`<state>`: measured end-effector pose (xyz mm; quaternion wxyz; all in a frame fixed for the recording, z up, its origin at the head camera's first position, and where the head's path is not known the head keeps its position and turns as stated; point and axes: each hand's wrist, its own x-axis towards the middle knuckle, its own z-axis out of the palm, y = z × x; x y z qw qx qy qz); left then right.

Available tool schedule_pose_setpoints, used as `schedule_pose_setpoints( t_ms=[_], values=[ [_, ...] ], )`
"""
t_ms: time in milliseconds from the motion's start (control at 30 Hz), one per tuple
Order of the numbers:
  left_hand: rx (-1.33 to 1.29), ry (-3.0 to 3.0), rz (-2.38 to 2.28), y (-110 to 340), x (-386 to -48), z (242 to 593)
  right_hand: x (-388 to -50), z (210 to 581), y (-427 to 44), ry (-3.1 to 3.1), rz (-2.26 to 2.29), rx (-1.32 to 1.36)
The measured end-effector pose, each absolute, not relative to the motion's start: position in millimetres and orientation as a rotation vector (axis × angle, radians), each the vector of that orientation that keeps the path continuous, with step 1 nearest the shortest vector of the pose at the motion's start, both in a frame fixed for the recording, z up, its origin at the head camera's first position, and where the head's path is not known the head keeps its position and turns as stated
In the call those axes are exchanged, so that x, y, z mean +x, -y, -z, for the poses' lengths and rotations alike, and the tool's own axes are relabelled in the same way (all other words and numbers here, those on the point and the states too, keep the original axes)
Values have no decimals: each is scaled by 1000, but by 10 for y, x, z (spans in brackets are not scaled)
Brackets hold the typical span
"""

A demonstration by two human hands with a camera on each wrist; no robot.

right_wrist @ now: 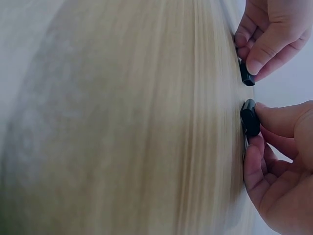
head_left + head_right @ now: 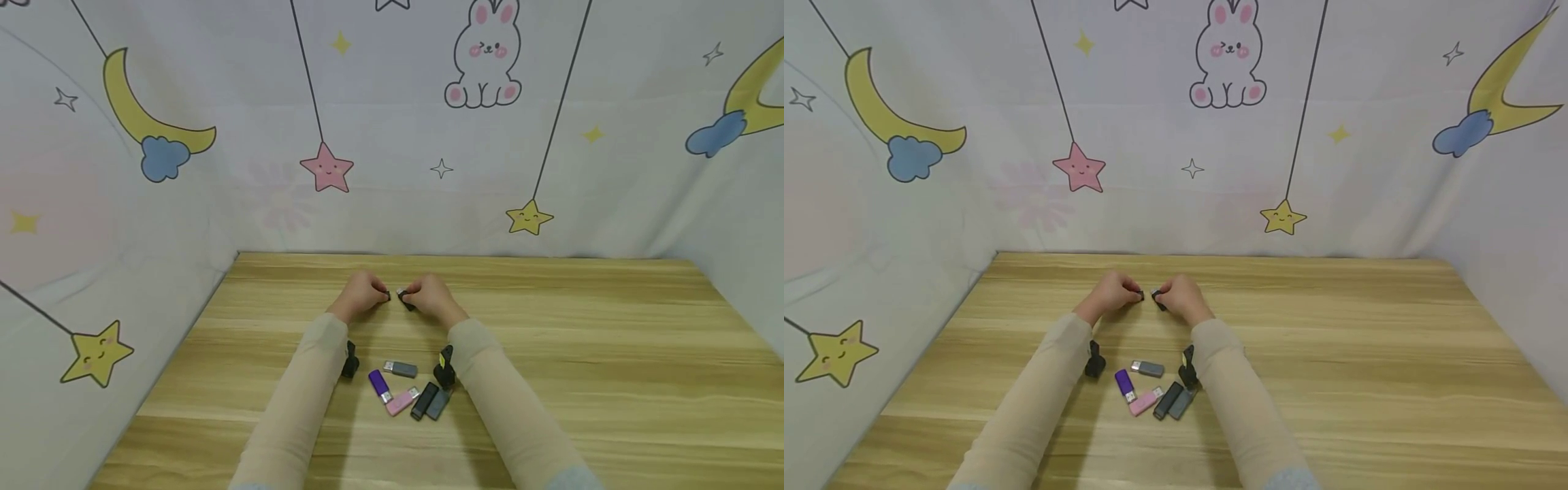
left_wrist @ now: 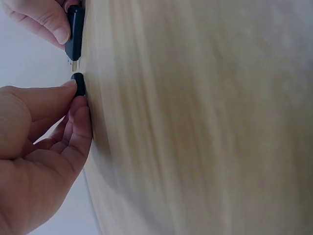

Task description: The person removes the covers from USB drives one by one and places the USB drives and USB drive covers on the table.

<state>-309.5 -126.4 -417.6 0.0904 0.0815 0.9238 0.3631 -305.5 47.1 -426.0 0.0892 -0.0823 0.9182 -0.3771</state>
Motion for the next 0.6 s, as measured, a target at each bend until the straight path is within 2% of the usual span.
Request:
schedule_pose_setpoints(
  t_ms=[600],
  values=[
    [296, -2743, -1030, 1283, -3097, 4171, -3054, 4266, -497, -2704, 1152, -243]
  ],
)
